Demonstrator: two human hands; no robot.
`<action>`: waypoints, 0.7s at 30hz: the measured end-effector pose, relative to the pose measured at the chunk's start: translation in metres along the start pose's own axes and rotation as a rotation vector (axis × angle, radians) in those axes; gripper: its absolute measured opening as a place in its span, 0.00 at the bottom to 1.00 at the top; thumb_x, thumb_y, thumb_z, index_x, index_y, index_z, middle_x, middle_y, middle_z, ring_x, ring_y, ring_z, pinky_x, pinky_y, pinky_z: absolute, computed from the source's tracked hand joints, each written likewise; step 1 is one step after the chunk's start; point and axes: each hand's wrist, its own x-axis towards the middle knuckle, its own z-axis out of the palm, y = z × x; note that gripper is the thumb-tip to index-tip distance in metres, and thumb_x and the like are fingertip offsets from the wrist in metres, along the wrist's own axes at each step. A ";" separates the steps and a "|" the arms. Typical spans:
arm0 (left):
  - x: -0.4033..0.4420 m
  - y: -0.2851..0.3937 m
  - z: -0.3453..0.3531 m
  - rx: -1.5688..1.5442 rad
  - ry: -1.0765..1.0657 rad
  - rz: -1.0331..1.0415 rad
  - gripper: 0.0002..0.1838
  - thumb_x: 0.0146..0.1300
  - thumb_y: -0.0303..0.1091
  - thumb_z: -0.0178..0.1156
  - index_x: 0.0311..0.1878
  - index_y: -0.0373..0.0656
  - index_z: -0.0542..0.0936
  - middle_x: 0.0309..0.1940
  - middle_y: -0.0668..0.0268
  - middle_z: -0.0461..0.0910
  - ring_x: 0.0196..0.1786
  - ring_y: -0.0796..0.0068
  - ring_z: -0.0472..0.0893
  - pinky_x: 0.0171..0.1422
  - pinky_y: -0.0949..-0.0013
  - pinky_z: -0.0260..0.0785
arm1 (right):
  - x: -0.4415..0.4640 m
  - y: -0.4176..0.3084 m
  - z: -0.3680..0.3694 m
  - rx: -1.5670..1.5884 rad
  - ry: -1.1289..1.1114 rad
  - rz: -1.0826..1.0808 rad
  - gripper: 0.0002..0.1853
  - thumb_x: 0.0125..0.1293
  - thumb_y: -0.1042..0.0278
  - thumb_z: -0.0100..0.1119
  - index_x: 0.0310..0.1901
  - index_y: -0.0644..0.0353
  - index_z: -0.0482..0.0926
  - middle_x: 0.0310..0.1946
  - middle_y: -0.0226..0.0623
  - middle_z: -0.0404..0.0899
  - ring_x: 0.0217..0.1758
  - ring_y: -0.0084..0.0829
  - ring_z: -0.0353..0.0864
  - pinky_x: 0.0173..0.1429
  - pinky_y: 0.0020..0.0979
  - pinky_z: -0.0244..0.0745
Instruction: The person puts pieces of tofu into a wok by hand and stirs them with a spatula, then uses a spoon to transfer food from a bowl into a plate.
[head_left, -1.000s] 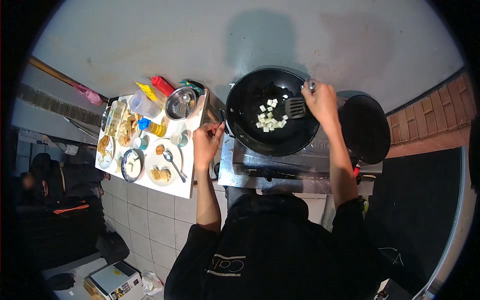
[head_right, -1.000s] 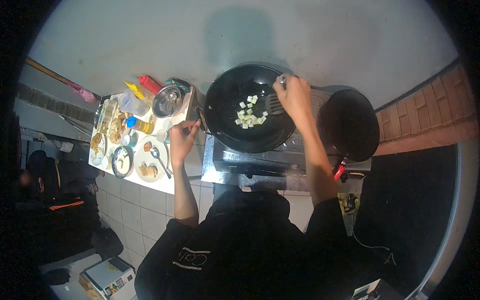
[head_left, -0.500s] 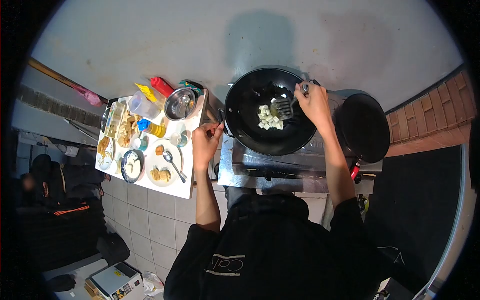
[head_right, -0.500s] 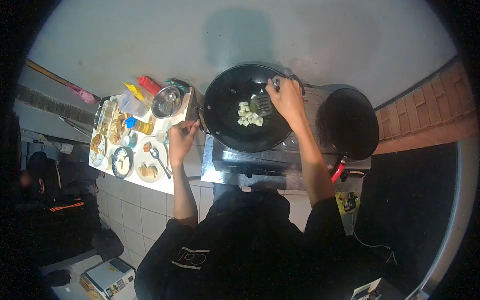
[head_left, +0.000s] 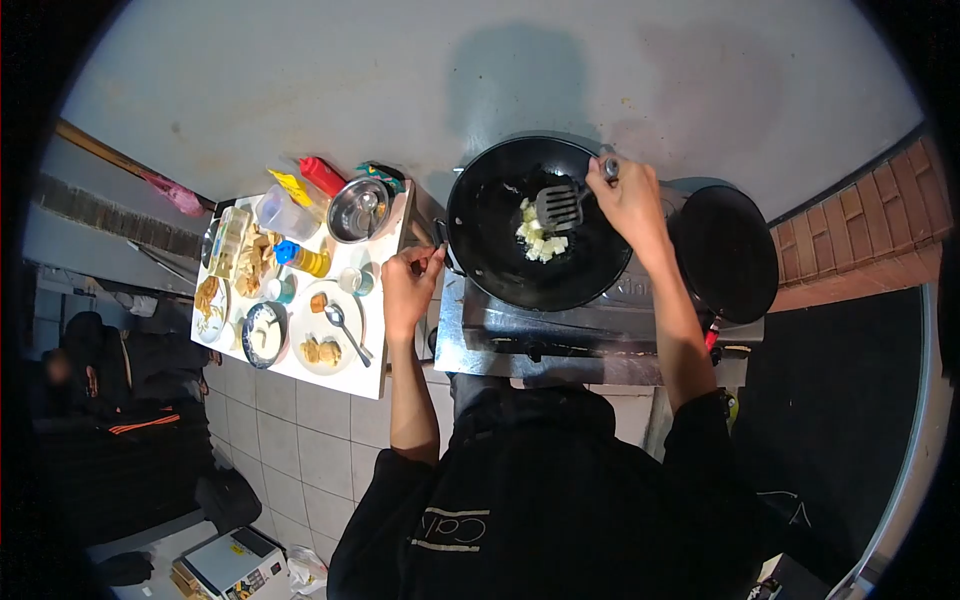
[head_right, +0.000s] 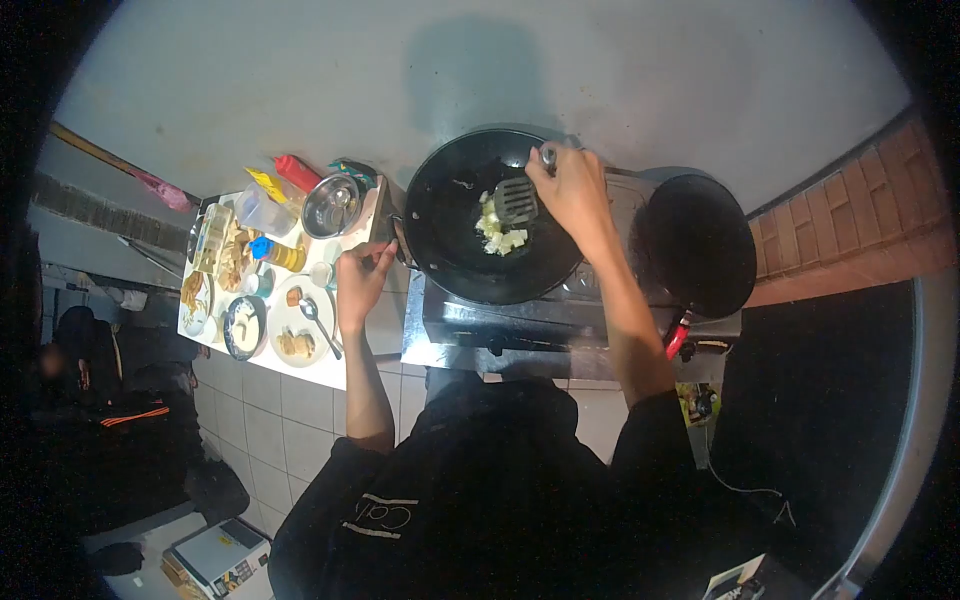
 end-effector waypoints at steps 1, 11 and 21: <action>0.000 0.002 0.000 -0.004 0.003 -0.004 0.13 0.59 0.35 0.69 0.38 0.31 0.85 0.19 0.59 0.77 0.22 0.74 0.72 0.29 0.70 0.65 | 0.002 -0.005 -0.007 0.013 0.007 0.008 0.15 0.64 0.65 0.59 0.26 0.70 0.76 0.20 0.56 0.73 0.27 0.59 0.74 0.33 0.47 0.68; -0.001 -0.001 0.001 -0.011 0.020 0.001 0.13 0.60 0.35 0.69 0.36 0.31 0.85 0.19 0.59 0.77 0.21 0.74 0.72 0.29 0.69 0.65 | -0.002 0.015 0.012 0.053 0.035 0.034 0.15 0.64 0.65 0.59 0.27 0.71 0.77 0.18 0.57 0.72 0.24 0.58 0.73 0.32 0.47 0.68; 0.002 0.000 0.003 -0.011 0.042 0.003 0.14 0.61 0.36 0.68 0.35 0.31 0.84 0.17 0.60 0.75 0.20 0.76 0.69 0.27 0.68 0.63 | -0.009 0.023 0.013 -0.002 0.024 0.049 0.15 0.63 0.66 0.59 0.27 0.71 0.77 0.20 0.57 0.74 0.27 0.59 0.76 0.34 0.47 0.70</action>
